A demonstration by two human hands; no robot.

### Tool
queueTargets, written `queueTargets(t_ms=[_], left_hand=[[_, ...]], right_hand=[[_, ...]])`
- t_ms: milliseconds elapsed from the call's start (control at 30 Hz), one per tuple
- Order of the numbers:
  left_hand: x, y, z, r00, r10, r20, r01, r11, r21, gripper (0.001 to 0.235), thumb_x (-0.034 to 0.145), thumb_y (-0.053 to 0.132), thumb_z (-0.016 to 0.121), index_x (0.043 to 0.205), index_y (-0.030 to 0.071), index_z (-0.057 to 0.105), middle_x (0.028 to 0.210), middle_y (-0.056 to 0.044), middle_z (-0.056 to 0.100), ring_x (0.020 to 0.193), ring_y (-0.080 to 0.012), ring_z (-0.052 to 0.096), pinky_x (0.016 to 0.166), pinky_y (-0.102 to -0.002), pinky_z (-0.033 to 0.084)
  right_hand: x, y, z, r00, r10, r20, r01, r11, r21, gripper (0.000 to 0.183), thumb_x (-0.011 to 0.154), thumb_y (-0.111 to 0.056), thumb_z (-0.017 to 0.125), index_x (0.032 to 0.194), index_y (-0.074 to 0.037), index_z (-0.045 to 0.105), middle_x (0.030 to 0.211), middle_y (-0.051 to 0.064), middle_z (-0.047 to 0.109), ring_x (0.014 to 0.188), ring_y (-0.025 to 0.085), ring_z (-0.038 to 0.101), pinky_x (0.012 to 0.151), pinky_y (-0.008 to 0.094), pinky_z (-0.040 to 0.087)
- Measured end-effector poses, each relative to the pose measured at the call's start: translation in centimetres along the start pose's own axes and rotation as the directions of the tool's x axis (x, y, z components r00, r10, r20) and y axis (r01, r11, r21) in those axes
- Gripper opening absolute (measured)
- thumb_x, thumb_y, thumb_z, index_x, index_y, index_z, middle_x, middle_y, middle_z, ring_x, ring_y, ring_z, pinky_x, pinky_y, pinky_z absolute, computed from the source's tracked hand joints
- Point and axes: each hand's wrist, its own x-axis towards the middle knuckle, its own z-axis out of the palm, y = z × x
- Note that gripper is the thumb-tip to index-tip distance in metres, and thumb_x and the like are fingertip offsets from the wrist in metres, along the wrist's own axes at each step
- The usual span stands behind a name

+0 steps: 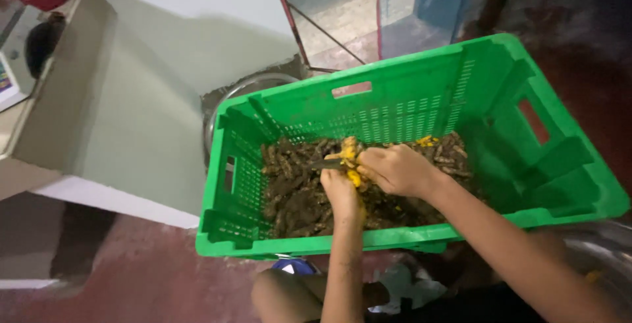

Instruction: Scraping the skin off turmeric roots using a knife inside a plastic crate.

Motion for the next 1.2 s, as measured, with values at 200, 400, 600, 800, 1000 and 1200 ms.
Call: queueTargets(t_ms=[200,400,600,800,1000,1200], left_hand=[[1.2,-2.3,-0.5,0.983,0.131,0.128,-0.139,0.989,0.051,0.035,0.111,0.022,0.046,0.136,-0.001,0.055,0.118,-0.021,0.068,0.096,-0.0246,0.071,0.084,-0.036,0.06],[-3.8,2.0,1.6,0.973,0.18,0.147,-0.174,0.983,-0.054,0.022,0.108,0.016,0.042,0.09,0.009,0.053,0.052,-0.017,0.051,0.035,-0.0218,0.051,0.035,-0.03,0.043],[-2.4,1.6,0.4,0.992,0.097,0.079,-0.099,0.995,0.017,0.02,0.108,0.02,0.045,0.11,0.008,0.06,0.065,-0.01,0.061,0.042,-0.0153,0.054,0.04,-0.029,0.052],[-6.0,4.3,2.4,0.975,0.116,0.188,-0.113,0.993,-0.029,0.026,0.112,0.019,0.043,0.094,0.004,0.054,0.053,-0.011,0.05,0.037,-0.0173,0.047,0.037,-0.027,0.04],[-6.1,4.5,2.9,0.977,0.183,0.106,-0.193,0.976,0.098,0.023,0.11,0.024,0.046,0.093,0.009,0.052,0.061,-0.009,0.057,0.044,-0.0158,0.056,0.041,-0.027,0.049],[-2.3,0.3,-0.1,0.891,0.426,0.155,-0.447,0.769,0.457,0.038,0.11,0.012,0.04,0.142,0.0,0.056,0.129,-0.019,0.067,0.116,-0.0152,0.063,0.103,-0.039,0.052]], right_hand=[[-0.8,1.9,-0.5,1.0,-0.004,-0.015,0.002,0.987,-0.162,0.025,0.105,-0.044,0.046,0.109,-0.029,0.065,0.082,0.0,0.065,0.064,0.029,0.071,0.06,0.044,0.059],[-1.2,5.5,-1.3,0.977,0.193,-0.089,-0.206,0.965,-0.161,0.023,0.106,-0.042,0.05,0.114,-0.025,0.064,0.086,0.002,0.066,0.075,0.03,0.073,0.065,0.047,0.058],[-0.5,0.9,0.7,1.0,-0.019,-0.023,0.017,0.996,-0.086,0.026,0.104,-0.044,0.049,0.115,-0.029,0.067,0.088,-0.004,0.069,0.071,0.026,0.073,0.064,0.042,0.061],[-0.8,3.4,-0.8,0.969,0.246,-0.012,-0.247,0.969,-0.008,0.031,0.106,-0.041,0.049,0.113,-0.019,0.07,0.094,0.008,0.075,0.08,0.035,0.074,0.07,0.05,0.059],[-0.8,1.8,-0.4,0.988,0.108,-0.11,-0.099,0.992,0.083,0.011,0.098,-0.03,0.061,0.095,-0.02,0.065,0.075,0.007,0.069,0.07,0.035,0.07,0.059,0.044,0.057],[0.1,0.6,-0.4,0.998,-0.039,-0.039,0.037,0.998,-0.051,0.026,0.105,-0.04,0.047,0.113,-0.025,0.067,0.081,0.0,0.064,0.062,0.031,0.07,0.057,0.042,0.058]])
